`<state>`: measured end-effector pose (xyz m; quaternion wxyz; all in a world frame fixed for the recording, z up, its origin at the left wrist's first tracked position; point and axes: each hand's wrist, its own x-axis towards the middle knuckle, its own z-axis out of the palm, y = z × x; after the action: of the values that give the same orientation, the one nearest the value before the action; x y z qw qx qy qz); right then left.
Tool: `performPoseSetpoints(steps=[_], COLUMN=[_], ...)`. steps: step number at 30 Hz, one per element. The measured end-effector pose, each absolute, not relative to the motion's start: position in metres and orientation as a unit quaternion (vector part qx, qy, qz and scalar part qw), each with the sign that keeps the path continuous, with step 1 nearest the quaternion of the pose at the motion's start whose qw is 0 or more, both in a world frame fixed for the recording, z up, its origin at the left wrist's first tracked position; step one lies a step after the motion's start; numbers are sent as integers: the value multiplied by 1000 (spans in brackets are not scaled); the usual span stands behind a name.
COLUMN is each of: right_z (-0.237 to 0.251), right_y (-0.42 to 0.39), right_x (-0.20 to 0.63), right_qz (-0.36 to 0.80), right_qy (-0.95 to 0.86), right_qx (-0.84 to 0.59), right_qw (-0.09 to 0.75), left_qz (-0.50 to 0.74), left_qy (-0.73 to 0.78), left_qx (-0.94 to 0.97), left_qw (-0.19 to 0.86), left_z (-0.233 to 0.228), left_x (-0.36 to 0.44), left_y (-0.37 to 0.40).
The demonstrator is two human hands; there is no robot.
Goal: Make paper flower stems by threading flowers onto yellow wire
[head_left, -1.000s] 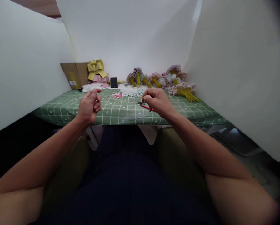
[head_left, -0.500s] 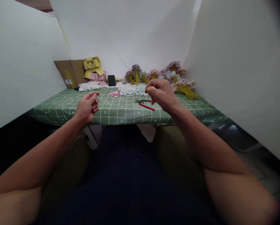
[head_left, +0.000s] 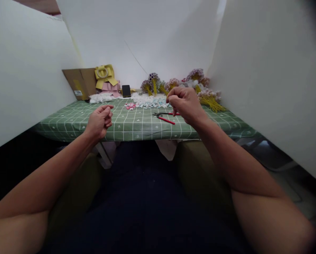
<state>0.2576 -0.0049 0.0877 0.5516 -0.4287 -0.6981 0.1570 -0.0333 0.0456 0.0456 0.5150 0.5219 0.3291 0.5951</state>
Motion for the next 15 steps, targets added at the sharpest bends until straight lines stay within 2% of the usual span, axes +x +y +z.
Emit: performPoseSetpoints(steps=[15], right_z=[97], right_y=[-16], right_x=[271], right_qz=[134], right_qy=[-689], right_qx=[-414], right_qw=[579], left_qz=[602], left_qy=[329], left_qx=[520], left_qw=[510], left_z=[46], left_x=[-36], left_y=[36])
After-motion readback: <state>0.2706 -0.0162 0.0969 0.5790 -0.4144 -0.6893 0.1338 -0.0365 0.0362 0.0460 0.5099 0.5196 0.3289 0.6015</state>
